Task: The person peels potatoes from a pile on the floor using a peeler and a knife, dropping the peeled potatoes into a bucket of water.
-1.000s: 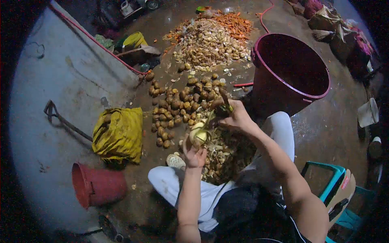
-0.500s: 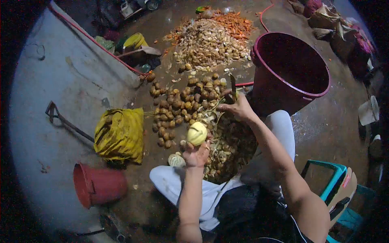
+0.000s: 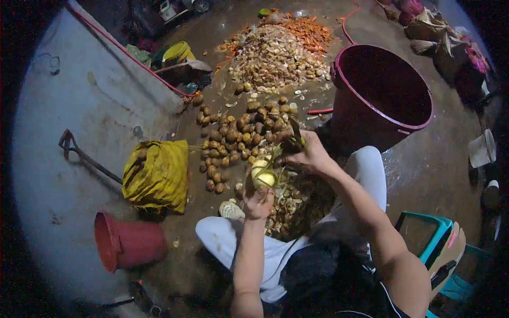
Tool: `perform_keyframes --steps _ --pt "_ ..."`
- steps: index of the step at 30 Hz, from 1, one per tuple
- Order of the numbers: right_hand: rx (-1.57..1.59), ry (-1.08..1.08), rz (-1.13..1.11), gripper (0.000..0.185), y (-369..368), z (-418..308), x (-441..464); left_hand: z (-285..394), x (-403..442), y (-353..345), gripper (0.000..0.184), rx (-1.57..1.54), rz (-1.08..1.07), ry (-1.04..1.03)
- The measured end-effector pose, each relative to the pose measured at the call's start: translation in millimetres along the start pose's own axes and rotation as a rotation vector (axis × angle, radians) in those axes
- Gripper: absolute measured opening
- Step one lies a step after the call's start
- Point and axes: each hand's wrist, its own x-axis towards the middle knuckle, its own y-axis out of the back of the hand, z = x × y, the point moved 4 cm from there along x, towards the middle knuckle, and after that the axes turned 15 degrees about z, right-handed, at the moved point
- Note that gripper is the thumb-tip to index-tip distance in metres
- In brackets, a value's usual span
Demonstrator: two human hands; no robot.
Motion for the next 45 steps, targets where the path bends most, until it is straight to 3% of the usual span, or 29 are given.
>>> perform_keyframes --steps 2,4,6,8,9,10,12,13,14,15,17,18,20,22,24,27,28,31,32,34,36,37,38,41,42,45 --pt "-0.148 -0.175 0.061 0.052 9 12 1 -3 0 -3 0.068 -0.102 -0.007 0.009" --pt "-0.154 -0.354 0.1 0.05 17 32 2 -3 -1 -3 0.072 -0.168 -0.024 0.084" --pt "-0.025 -0.26 0.092 0.05 14 32 2 -2 3 -6 0.08 -0.3 -0.06 0.226" --pt "-0.016 -0.164 -0.034 0.046 6 -4 4 -2 1 -11 0.082 -0.219 -0.042 0.193" --pt "-0.037 -0.006 0.027 0.043 5 -25 4 -1 1 -11 0.082 -0.199 0.006 0.171" --pt "-0.035 -0.015 0.026 0.043 7 -16 3 -1 -1 -9 0.081 -0.175 0.057 0.15" --pt "-0.113 -0.29 0.034 0.042 14 26 0 -1 -1 -6 0.076 -0.081 -0.008 0.049" --pt "-0.154 -0.265 0.08 0.041 22 29 5 -9 4 7 0.075 -0.203 -0.008 0.175" --pt "-0.097 -0.407 0.051 0.05 24 37 3 -16 6 18 0.073 -0.322 -0.009 0.304" --pt "-0.087 -0.321 0.053 0.05 21 33 3 -21 6 28 0.074 -0.325 0.1 0.307" --pt "-0.092 -0.204 -0.02 0.05 10 4 3 -10 5 9 0.079 -0.177 0.059 0.209" --pt "-0.002 -0.038 -0.009 0.042 8 -17 3 -9 2 8 0.081 -0.13 0.076 0.184" --pt "-0.044 -0.076 0.038 0.039 9 -2 -1 -5 -3 6 0.085 -0.034 0.113 0.138" --pt "-0.074 -0.39 0.087 0.039 20 21 4 -9 2 -3 0.076 -0.377 -0.019 0.295" --pt "0.004 -0.557 0.094 0.041 21 37 -1 -10 2 2 0.079 -0.343 0.043 0.218" --pt "-0.119 -0.011 0.034 0.046 11 -14 5 -14 0 27 0.074 -0.053 0.223 0.169" --pt "0.056 -0.146 -0.012 0.05 4 -2 -4 -15 3 28 0.074 -0.053 0.229 0.169" --pt "-0.221 -0.244 0.105 0.051 20 30 2 -16 1 23 0.069 -0.165 0.159 0.161" --pt "-0.189 -0.269 0.082 0.049 22 56 0 -15 -2 20 0.068 -0.216 0.193 0.175" --pt "-0.017 -0.352 0.107 0.047 22 33 4 -6 -2 -2 0.068 -0.357 0.064 0.25" --pt "-0.01 -0.242 0.06 0.045 13 -11 5 -4 -2 -12 0.068 -0.351 -0.019 0.242" --pt "0.023 -0.101 0.011 0.044 9 -17 3 -7 0 -5 0.069 -0.265 0.067 0.151" --pt "0.145 -0.198 0.037 0.045 9 -19 -4 -9 -2 2 0.07 -0.234 0.105 0.136" --pt "-0.073 -0.264 0.151 0.045 16 30 -1 -10 -2 6 0.07 -0.268 0.141 0.116" --pt "0.184 -0.427 0.179 0.044 16 38 2 -5 0 -3 0.069 -0.365 0.1 0.125" --pt "-0.03 -0.288 0.139 0.044 29 31 8 16 7 -21 0.062 -0.286 0.021 0.107"
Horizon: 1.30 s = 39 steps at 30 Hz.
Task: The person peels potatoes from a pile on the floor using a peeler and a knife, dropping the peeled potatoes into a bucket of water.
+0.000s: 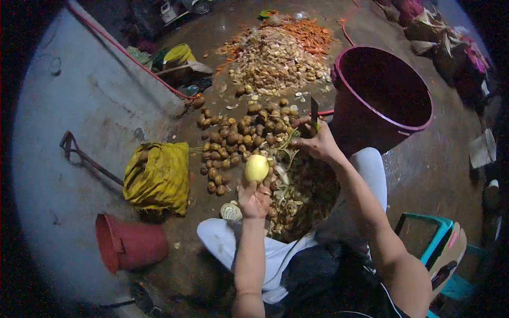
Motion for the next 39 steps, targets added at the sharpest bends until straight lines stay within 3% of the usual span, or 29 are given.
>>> perform_keyframes --steps 3,5,6,9,11,13,15,17,19,20,21,23,24,25,27,28,29,31,32,33,34,36,39 --pt "0.024 -0.026 -0.032 0.044 -1 -10 -2 7 7 6 0.057 0.014 0.011 0.005" --pt "0.017 -0.135 0.005 0.044 0 6 -4 13 4 12 0.056 0.203 -0.044 -0.117" --pt "-0.042 -0.04 0.014 0.044 0 6 -2 14 3 2 0.058 0.296 -0.078 -0.166" --pt "-0.08 -0.093 -0.028 0.045 4 6 -5 16 -3 -18 0.068 0.486 -0.029 -0.31" --pt "-0.05 -0.111 -0.031 0.043 2 4 -5 17 -1 -13 0.069 0.454 0.004 -0.274" --pt "-0.024 -0.136 -0.023 0.042 2 5 -8 15 0 -6 0.065 0.509 -0.137 -0.275" --pt "0.017 -0.01 -0.049 0.042 -1 3 -10 11 0 3 0.063 0.502 -0.137 -0.213" --pt "-0.013 -0.03 -0.057 0.042 -6 6 -17 6 1 9 0.062 0.494 -0.132 -0.158" --pt "0.207 0.11 -0.121 0.042 -11 -14 -24 1 1 12 0.06 0.387 -0.071 -0.166" --pt "0.136 0.25 -0.129 0.037 -11 -24 -25 0 -1 11 0.061 0.432 -0.131 -0.166" --pt "0.136 0.25 -0.128 0.037 -11 -24 -23 1 -3 7 0.061 0.433 -0.131 -0.165" --pt "0.223 -0.129 -0.038 0.032 -4 -8 -15 -2 -9 -2 0.064 0.439 -0.252 -0.08" --pt "-0.107 0.05 0.063 0.029 5 -9 -5 -2 -10 -2 0.067 0.425 -0.26 -0.077" --pt "0.044 0.005 0.017 0.03 5 -1 5 -3 -10 -3 0.067 0.423 -0.266 -0.077" --pt "0.162 0.148 -0.103 0.031 2 -10 -4 -3 -10 -5 0.069 0.516 -0.248 -0.143" --pt "0.137 0.079 -0.21 0.034 0 -32 -16 -3 -7 -4 0.069 0.594 -0.284 -0.143" --pt "0.082 0.336 -0.21 0.037 -4 -18 -18 -4 -7 -1 0.069 0.592 -0.284 -0.141" --pt "0.11 -0.035 -0.136 0.038 -4 9 -11 -4 -14 0 0.069 0.699 -0.249 -0.193" --pt "-0.12 0.164 -0.088 0.036 8 6 1 -4 -16 2 0.069 0.701 -0.248 -0.187" --pt "0.055 0.037 -0.031 0.036 7 3 6 -5 -16 3 0.069 0.715 -0.263 -0.199" --pt "0.028 -0.013 -0.113 0.037 6 -2 4 -5 -14 3 0.068 0.731 -0.284 -0.211" --pt "-0.043 0.103 -0.231 0.038 4 -26 -4 -5 -11 0 0.067 0.785 -0.312 -0.203" --pt "-0.129 0.149 -0.195 0.041 2 -10 -4 -8 -6 11 0.068 0.895 -0.342 -0.181"
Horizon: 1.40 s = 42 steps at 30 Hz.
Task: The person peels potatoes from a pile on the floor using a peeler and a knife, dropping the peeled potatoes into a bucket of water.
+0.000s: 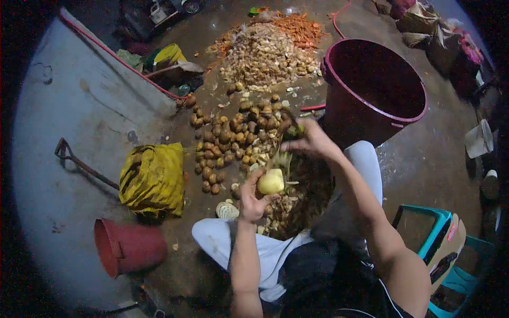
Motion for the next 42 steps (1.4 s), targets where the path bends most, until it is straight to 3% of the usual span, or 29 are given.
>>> perform_keyframes --steps 2,3,6,8,10,14,16,19,24,27,30,32,34,36,38,40,42 --pt "-0.033 -0.181 0.062 0.041 14 23 7 19 1 -12 0.072 -0.042 0.031 -0.056" --pt "-0.047 -0.199 0.054 0.04 18 21 10 21 1 -11 0.074 -0.209 0.026 0.01" --pt "0.042 -0.062 0.033 0.04 10 10 7 17 5 -8 0.076 -0.45 0.051 0.069" --pt "0.12 -0.154 0.013 0.04 4 13 3 8 3 5 0.078 -0.493 0.151 0.153" --pt "0.249 -0.169 0.087 0.041 2 6 3 4 1 7 0.08 -0.502 0.247 0.096" --pt "0.158 0.053 0.055 0.041 -7 -21 -11 -6 -1 4 0.075 -0.46 0.189 0.133" --pt "0.121 -0.111 0.075 0.041 -7 -1 -9 -10 -3 1 0.074 -0.431 0.184 0.114" --pt "0.087 -0.135 0.27 0.035 10 40 5 -16 -4 -3 0.074 -0.864 0.1 0.286" --pt "0.164 -0.004 0.124 0.038 3 31 -5 -1 -1 -3 0.085 -0.853 0.012 0.304" --pt "-0.163 -0.091 0.006 0.045 -12 54 -16 10 1 0 0.079 -0.667 0.17 0.104" --pt "-0.258 -0.136 -0.067 0.048 -21 43 -21 15 2 7 0.082 -0.612 0.209 0.091" --pt "-0.324 -0.056 -0.062 0.051 -32 40 -26 19 3 8 0.082 -0.641 0.219 0.064" --pt "-0.572 -0.218 -0.081 0.051 -36 16 -34 20 1 13 0.08 -0.598 0.225 0.092" --pt "-0.478 -0.212 -0.098 0.045 -41 12 -37 15 4 19 0.079 -0.595 0.22 0.068" --pt "-0.12 0.208 -0.054 0.032 -48 -6 -36 9 4 22 0.079 -0.596 0.217 0.043" --pt "0.003 0.217 -0.087 0.027 -54 -24 -37 13 3 22 0.08 -0.556 0.282 0.04" --pt "0.081 -0.118 -0.314 0.027 -59 -29 -46 19 3 19 0.079 -0.561 0.268 0.073"
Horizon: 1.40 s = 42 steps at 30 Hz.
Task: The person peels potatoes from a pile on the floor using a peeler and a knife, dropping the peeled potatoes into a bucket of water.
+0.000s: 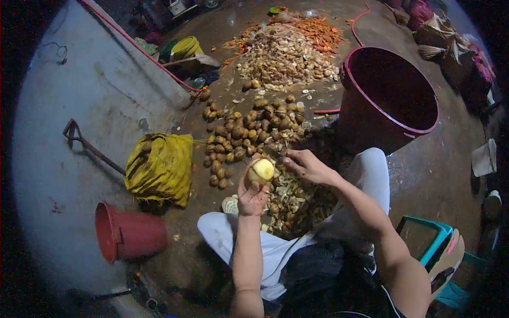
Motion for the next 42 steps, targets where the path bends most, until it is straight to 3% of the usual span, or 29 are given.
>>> perform_keyframes --steps 2,4,5,8,10,11,13,21,24,27,29,32,37,42 --pt "0.02 -0.075 0.002 0.029 -9 2 -4 4 0 -4 0.079 -0.001 -0.005 0.042" --pt "0.17 0.064 0.102 0.035 -12 -5 -7 5 0 -7 0.077 -0.093 -0.075 0.18" --pt "0.114 -0.054 0.048 0.045 -15 1 -9 4 -1 -8 0.077 -0.092 -0.075 0.18" --pt "0.151 0.009 0.101 0.052 -14 -14 -13 4 -3 -10 0.079 -0.081 -0.069 0.069" --pt "0.091 -0.056 0.097 0.06 -10 -19 -13 6 -4 -10 0.088 0.277 -0.059 -0.108" --pt "0.02 -0.049 0.084 0.064 -10 -19 -13 6 -4 -10 0.088 0.279 -0.06 -0.102" --pt "-0.029 -0.041 0.11 0.073 -10 -15 -14 4 -2 -10 0.088 0.236 -0.071 -0.029" --pt "-0.008 0.01 0.24 0.076 -11 -15 -14 -22 -5 24 0.071 0.002 -0.008 0.215" --pt "-0.032 0.024 0.268 0.076 -9 -14 -15 -40 -1 37 0.067 -0.374 -0.056 0.49" --pt "-0.106 -0.04 0.203 0.075 -5 -20 -15 -47 -1 52 0.069 -0.282 0.096 0.448" --pt "-0.13 -0.075 0.169 0.075 -3 -22 -14 -31 -4 29 0.07 -0.018 0.098 0.183" --pt "-0.125 -0.103 0.156 0.078 1 -24 -14 -15 -5 -1 0.067 0.106 0.031 0.108" --pt "-0.123 0.059 0.272 0.077 2 -28 -14 -19 -4 -4 0.068 0.1 -0.02 0.057" --pt "-0.171 -0.067 0.101 0.071 0 -35 -17 -22 -2 6 0.07 0.087 -0.025 0.009"
